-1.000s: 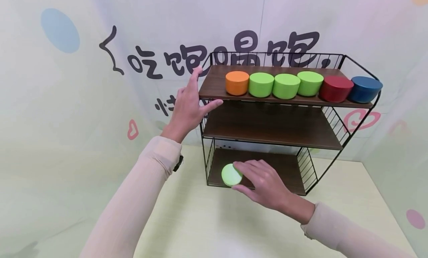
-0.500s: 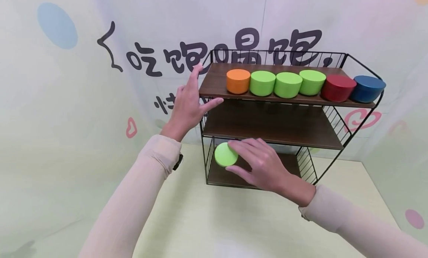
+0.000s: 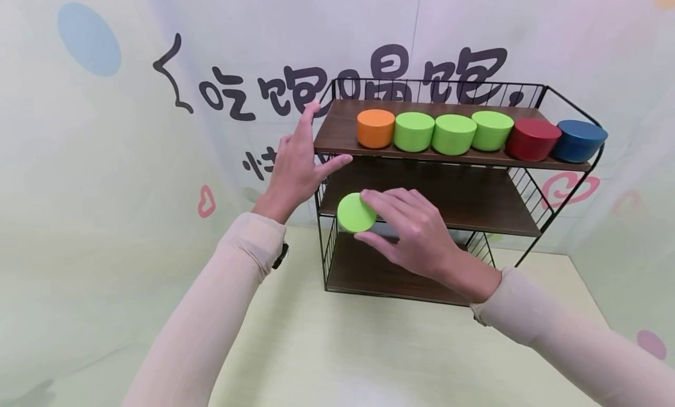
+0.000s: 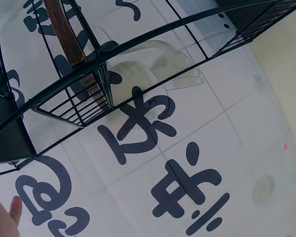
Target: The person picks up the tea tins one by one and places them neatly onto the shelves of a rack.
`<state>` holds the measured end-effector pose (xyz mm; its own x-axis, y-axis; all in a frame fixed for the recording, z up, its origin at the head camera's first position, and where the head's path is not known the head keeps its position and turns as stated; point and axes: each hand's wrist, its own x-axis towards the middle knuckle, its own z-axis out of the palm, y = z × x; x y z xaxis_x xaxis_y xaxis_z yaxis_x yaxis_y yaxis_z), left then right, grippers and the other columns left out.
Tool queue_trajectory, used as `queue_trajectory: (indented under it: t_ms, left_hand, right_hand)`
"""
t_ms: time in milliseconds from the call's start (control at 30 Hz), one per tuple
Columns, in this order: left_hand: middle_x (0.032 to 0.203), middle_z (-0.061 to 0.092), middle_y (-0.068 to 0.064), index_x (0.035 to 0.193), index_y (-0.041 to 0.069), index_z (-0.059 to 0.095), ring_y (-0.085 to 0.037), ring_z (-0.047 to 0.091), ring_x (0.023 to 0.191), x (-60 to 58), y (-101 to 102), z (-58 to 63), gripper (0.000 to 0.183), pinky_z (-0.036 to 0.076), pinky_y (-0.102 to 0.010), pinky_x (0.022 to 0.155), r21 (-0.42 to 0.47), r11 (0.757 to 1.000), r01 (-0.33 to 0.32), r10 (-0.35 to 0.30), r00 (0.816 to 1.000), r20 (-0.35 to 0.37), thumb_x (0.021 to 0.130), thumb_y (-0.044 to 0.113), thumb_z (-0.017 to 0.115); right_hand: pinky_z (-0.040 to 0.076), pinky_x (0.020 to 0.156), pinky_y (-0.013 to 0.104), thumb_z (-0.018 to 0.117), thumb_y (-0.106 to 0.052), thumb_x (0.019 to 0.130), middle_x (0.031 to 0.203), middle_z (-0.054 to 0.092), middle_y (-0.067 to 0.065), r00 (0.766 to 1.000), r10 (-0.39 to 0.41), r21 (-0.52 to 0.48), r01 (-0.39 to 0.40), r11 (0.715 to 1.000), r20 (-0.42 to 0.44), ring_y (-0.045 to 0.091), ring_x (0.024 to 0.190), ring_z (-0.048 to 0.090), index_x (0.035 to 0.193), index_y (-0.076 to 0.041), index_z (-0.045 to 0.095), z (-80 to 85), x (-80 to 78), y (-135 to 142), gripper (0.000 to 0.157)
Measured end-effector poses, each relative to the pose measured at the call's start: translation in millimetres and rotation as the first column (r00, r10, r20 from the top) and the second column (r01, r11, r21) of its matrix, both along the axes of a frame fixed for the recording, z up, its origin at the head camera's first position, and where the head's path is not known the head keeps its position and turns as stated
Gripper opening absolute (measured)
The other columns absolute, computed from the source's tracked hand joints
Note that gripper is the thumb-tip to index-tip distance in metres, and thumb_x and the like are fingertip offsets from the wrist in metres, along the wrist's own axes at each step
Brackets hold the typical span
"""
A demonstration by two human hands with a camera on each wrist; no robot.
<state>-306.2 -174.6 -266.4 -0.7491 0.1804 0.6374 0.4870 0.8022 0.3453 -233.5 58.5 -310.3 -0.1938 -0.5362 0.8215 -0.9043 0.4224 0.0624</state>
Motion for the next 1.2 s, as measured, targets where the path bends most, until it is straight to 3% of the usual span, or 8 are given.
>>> queue_trajectory:
  t_ms: [433, 633, 833, 933, 1067, 1200]
  left_hand:
    - [0.162, 0.026, 0.004, 0.159, 0.014, 0.011, -0.022, 0.043, 0.136, -0.6, -0.9, 0.0, 0.105, 0.029, -0.045, 0.111, -0.007, 1.000, -0.007, 0.007, 1.000, -0.018, 0.084, 0.058, 0.071]
    - [0.163, 0.025, 0.006, 0.159, 0.016, 0.014, -0.024, 0.045, 0.134, -1.1, -1.4, 0.0, 0.100, 0.030, -0.043, 0.110, 0.010, 1.000, -0.014, 0.014, 1.000, -0.025, 0.085, 0.034, 0.080]
    - [0.161, 0.031, 0.004, 0.158, 0.015, 0.016, -0.023, 0.050, 0.129, -1.3, -0.9, -1.3, 0.098, 0.030, -0.040, 0.110, 0.018, 1.000, -0.001, 0.002, 0.999, -0.033, 0.084, 0.011, 0.078]
    - [0.161, 0.029, 0.002, 0.158, 0.013, 0.015, -0.021, 0.047, 0.133, -1.3, -1.2, -2.2, 0.099, 0.031, -0.041, 0.110, 0.007, 1.000, 0.004, -0.004, 0.999, -0.049, 0.083, 0.014, 0.080]
    - [0.163, 0.026, 0.001, 0.158, 0.012, 0.015, -0.019, 0.042, 0.137, -2.0, -1.4, -3.1, 0.101, 0.032, -0.045, 0.109, -0.007, 1.000, 0.017, -0.017, 0.997, -0.072, 0.084, 0.035, 0.081]
    - [0.163, 0.026, 0.002, 0.157, 0.012, 0.016, -0.019, 0.045, 0.134, -2.4, -1.7, -3.4, 0.099, 0.033, -0.047, 0.107, -0.010, 1.000, 0.023, -0.023, 0.996, -0.086, 0.085, 0.044, 0.077]
  right_hand:
    - [0.048, 0.082, 0.043, 0.082, -0.029, 0.083, 0.118, 0.070, 0.018, 0.992, -0.044, -0.013, 0.043, 0.999, -0.116, 0.033, 0.104, 0.062, 0.126, 0.003, 0.065, 34.5, -12.2, -1.2, 0.056]
    - [0.046, 0.085, 0.045, 0.080, -0.032, 0.085, 0.119, 0.069, 0.017, 0.989, -0.062, -0.025, 0.059, 0.998, -0.135, 0.034, 0.109, 0.060, 0.126, 0.002, 0.065, 48.8, -16.6, -8.6, 0.055]
    - [0.043, 0.087, 0.046, 0.077, -0.034, 0.087, 0.118, 0.070, 0.015, 0.985, -0.088, -0.048, 0.082, 0.996, -0.147, 0.033, 0.110, 0.058, 0.126, 0.001, 0.065, 58.1, -23.3, -17.1, 0.053]
    - [0.043, 0.086, 0.046, 0.077, -0.035, 0.088, 0.116, 0.071, 0.015, 0.982, -0.105, -0.066, 0.096, 0.993, -0.155, 0.032, 0.109, 0.058, 0.125, 0.001, 0.065, 63.4, -28.1, -21.5, 0.053]
    - [0.041, 0.085, 0.047, 0.076, -0.035, 0.089, 0.113, 0.071, 0.015, 0.980, -0.133, -0.092, 0.120, 0.988, -0.145, 0.033, 0.111, 0.057, 0.125, 0.002, 0.065, 70.8, -34.8, -26.5, 0.053]
    - [0.041, 0.086, 0.047, 0.075, -0.036, 0.089, 0.113, 0.071, 0.016, 0.979, -0.168, -0.108, 0.156, 0.982, -0.116, 0.032, 0.113, 0.056, 0.126, 0.001, 0.065, 75.7, -40.5, -32.1, 0.053]
